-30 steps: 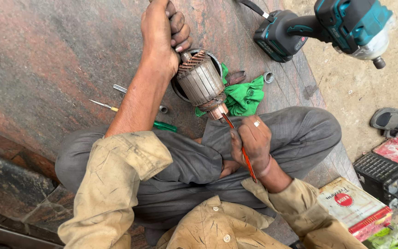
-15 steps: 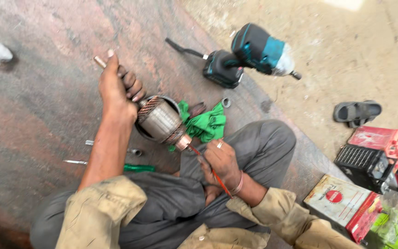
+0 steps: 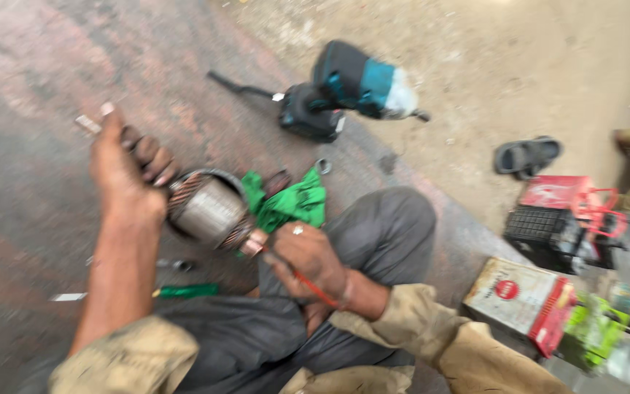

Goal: The person sits on the ground holding an electric motor armature and files the copper commutator end with a red-handled file, rotating the armature to work around it. Near the end he sets the armature down, picks up a screwdriver, and reaches toward a cordless impact driver on the ground.

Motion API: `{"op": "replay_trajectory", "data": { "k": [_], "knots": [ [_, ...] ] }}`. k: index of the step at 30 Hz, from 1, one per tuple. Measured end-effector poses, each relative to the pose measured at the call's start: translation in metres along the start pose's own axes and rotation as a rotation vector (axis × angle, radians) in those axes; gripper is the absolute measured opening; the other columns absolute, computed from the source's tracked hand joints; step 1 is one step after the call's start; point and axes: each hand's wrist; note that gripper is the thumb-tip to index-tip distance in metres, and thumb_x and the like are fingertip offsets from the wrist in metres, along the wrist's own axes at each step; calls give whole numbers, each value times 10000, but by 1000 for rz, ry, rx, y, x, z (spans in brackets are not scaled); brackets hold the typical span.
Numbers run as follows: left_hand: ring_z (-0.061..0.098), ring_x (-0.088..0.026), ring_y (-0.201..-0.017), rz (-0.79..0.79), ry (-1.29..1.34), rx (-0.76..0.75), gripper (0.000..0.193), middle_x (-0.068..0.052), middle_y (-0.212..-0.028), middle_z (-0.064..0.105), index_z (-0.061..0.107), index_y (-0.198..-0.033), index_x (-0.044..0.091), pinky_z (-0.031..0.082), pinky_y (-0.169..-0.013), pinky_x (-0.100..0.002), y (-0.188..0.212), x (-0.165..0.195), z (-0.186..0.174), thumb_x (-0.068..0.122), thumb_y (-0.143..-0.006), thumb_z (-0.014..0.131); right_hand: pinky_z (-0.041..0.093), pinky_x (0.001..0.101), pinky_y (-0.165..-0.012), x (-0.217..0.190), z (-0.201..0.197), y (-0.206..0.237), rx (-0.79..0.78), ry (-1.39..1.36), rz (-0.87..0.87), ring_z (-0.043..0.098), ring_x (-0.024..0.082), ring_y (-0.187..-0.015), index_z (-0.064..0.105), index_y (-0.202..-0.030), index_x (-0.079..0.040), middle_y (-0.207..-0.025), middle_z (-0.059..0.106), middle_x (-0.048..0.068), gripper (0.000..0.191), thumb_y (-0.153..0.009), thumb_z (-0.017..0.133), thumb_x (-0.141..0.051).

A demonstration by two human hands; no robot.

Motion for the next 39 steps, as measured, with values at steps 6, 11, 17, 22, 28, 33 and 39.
{"op": "replay_trajectory", "data": {
  "k": [6,11,17,22,28,33,39],
  "knots": [
    [192,-111,-402,74,32,-80,474,57,-516,210,379,-690,204,159,-377,-321,0,0,-7,473,-968,652,411,445,-631,4,5,20,-54,-150,168,511,341,-672,510,-740,-16,-729,479,150,213,-837,699,-33],
    [202,-93,-422,110,-3,-31,497,55,-548,228,358,-693,200,179,-390,-310,4,-5,-9,473,-989,649,439,378,-652,8,0,21,88,-261,248,556,284,-699,544,-802,0,-789,551,125,170,-916,643,-77],
    [208,-91,-433,122,11,-91,460,64,-555,219,376,-711,194,191,-402,-306,9,-4,-10,446,-1001,628,446,360,-645,7,-7,9,35,-239,262,576,253,-695,575,-802,-3,-778,560,99,179,-912,691,-84],
    [212,-91,-421,138,-5,-88,441,63,-542,220,382,-707,196,201,-395,-310,10,-5,-13,418,-1007,615,470,370,-672,8,-6,8,8,-192,195,602,270,-740,582,-805,-6,-791,563,102,142,-856,709,-44],
    [221,-82,-450,168,-14,-89,432,61,-569,240,393,-733,184,198,-405,-298,14,-8,-14,411,-1030,609,432,404,-639,6,-12,-3,-63,-115,36,546,287,-673,554,-753,-27,-749,550,91,182,-795,729,1],
    [230,-80,-460,185,-9,-80,385,55,-580,257,400,-758,175,219,-413,-301,14,-9,-14,376,-1025,591,442,440,-673,-6,-9,-5,-119,39,-50,543,309,-694,524,-770,-41,-773,524,105,207,-782,730,-32],
    [241,-85,-474,196,9,-129,358,49,-576,252,399,-766,164,232,-428,-306,13,-11,-17,327,-1024,586,428,443,-675,2,1,-5,-105,62,-31,536,319,-716,533,-809,-28,-806,528,114,194,-831,724,-51]
  ]
}}
Point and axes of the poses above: each hand's wrist, its own y-axis away from the middle knuckle, its own z-axis out of the palm, x = y × z
